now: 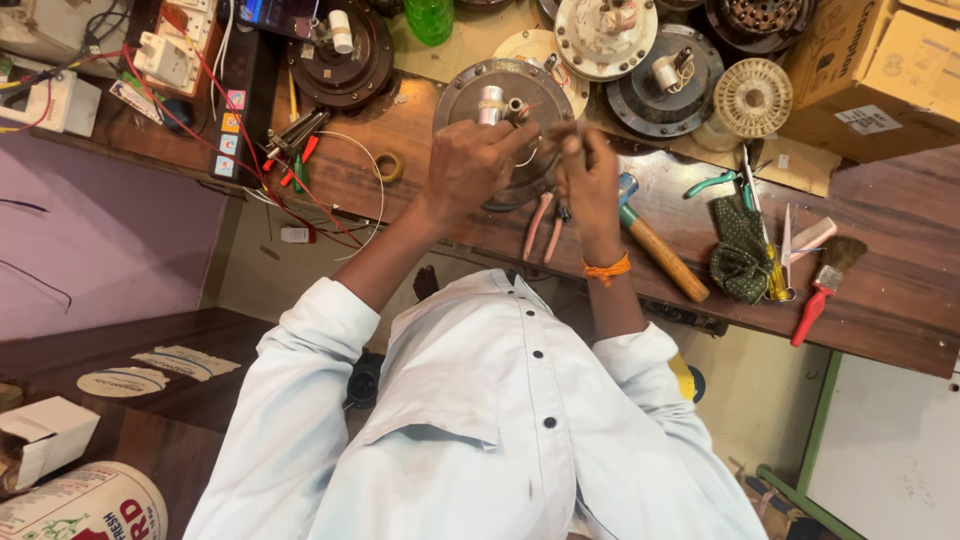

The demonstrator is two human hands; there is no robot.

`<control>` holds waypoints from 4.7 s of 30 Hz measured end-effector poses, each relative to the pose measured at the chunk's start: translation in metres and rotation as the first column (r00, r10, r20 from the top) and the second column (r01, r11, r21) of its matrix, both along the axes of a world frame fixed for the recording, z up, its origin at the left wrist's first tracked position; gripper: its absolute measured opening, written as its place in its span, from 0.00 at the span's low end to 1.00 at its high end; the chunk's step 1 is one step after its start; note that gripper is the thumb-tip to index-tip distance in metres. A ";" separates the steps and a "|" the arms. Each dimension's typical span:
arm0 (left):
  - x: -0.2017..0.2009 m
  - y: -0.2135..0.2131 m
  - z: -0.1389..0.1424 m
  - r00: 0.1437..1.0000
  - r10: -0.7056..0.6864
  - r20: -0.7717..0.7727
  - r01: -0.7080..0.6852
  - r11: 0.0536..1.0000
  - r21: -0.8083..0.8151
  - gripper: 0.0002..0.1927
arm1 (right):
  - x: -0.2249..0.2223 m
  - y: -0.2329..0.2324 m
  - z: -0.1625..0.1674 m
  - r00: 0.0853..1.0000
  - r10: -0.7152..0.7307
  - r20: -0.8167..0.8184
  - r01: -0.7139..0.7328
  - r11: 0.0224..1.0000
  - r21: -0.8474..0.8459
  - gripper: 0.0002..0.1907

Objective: The person works on a circular metal electrical component on a cluttered workbench, using a screwdriver to tighten connections on a small cylindrical part. They then pick up and handle two red wires.

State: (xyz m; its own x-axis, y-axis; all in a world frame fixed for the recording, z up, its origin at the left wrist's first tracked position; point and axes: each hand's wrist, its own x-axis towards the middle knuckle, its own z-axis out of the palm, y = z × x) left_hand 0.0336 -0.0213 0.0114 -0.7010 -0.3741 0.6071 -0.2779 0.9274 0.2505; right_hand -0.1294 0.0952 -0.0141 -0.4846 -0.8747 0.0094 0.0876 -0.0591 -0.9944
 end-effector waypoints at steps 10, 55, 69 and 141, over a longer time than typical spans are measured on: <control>-0.003 -0.001 0.003 0.999 -0.047 0.013 0.047 0.999 -0.007 0.18 | -0.005 -0.006 -0.010 0.986 0.051 -0.157 -0.064 0.995 -0.081 0.09; -0.002 -0.009 0.031 0.995 -0.042 0.090 -0.012 0.851 0.526 0.10 | -0.006 -0.003 0.006 0.580 -0.164 -0.798 -0.068 0.966 -0.248 0.12; -0.001 -0.012 0.026 0.993 -0.042 0.108 -0.021 0.854 0.521 0.12 | -0.002 -0.005 -0.008 0.891 0.015 -0.453 -0.048 0.997 -0.062 0.10; -0.019 0.018 -0.003 0.980 0.141 -0.139 -0.041 0.833 0.551 0.14 | 0.037 -0.012 0.012 0.845 -0.311 -0.435 0.333 0.942 -0.026 0.13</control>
